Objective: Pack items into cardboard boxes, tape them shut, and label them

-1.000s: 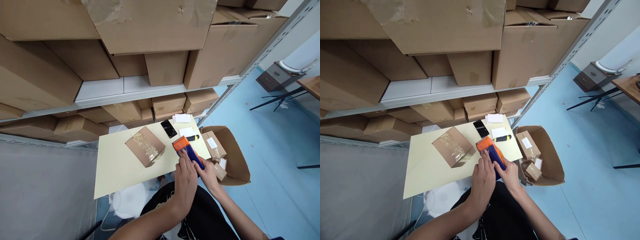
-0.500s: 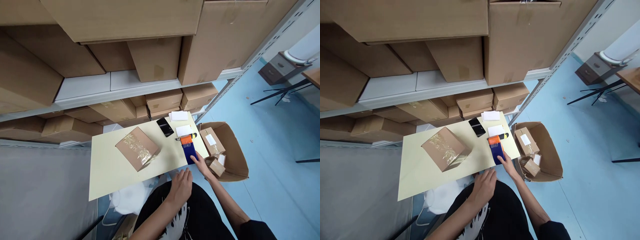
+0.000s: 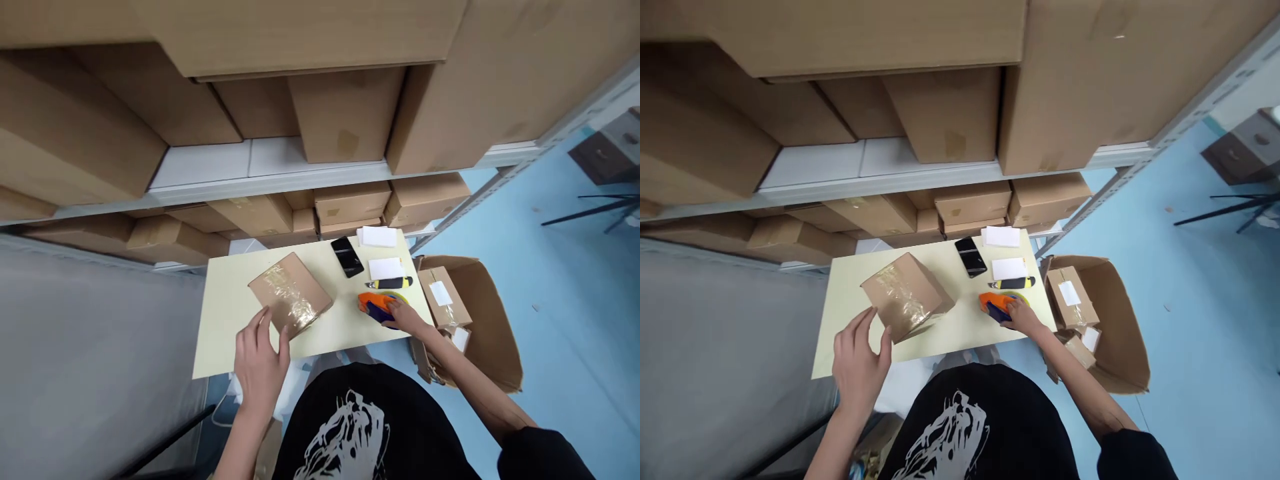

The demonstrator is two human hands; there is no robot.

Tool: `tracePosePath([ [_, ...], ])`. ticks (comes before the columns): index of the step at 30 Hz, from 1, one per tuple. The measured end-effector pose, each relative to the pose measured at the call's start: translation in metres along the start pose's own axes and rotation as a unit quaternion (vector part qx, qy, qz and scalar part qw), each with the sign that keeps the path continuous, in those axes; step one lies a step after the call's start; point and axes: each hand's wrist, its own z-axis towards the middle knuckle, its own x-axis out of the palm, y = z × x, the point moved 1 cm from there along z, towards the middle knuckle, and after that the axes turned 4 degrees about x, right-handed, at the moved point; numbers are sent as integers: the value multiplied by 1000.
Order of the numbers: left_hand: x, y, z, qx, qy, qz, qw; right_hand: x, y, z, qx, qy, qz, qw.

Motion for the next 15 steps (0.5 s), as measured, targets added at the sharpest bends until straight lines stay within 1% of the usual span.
tracePosePath([
  [2, 2, 20, 9, -56, 11, -6, 998, 16, 0, -3, 0, -21, -59, 998],
  [5, 17, 54, 24, -139, 31, -46, 989, 36, -4, -12, -23, -71, -138, 988],
  [6, 24, 65, 29, -167, 41, -69, 983, 40, -4, -15, -31, -89, -151, 984],
  [8, 41, 84, 37, -233, 63, -133, 961, 39, 0, -18, -36, -120, -136, 983],
  [9, 50, 93, 40, -281, 81, -178, 939, 34, 7, -18, -28, -133, -110, 985],
  [10, 58, 100, 40, -338, 108, -237, 904, 26, 16, -16, -15, -142, -72, 987],
  [12, 74, 109, 36, -428, 162, -346, 819, 5, 43, -6, 16, -143, 27, 989],
  [13, 81, 112, 31, -449, 178, -384, 787, -8, 60, 2, 31, -137, 82, 987],
  [14, 87, 114, 25, -454, 185, -413, 767, -20, 78, 11, 40, -129, 142, 981],
  [15, 93, 114, 18, -454, 185, -434, 756, -30, 96, 22, 46, -110, 212, 970],
])
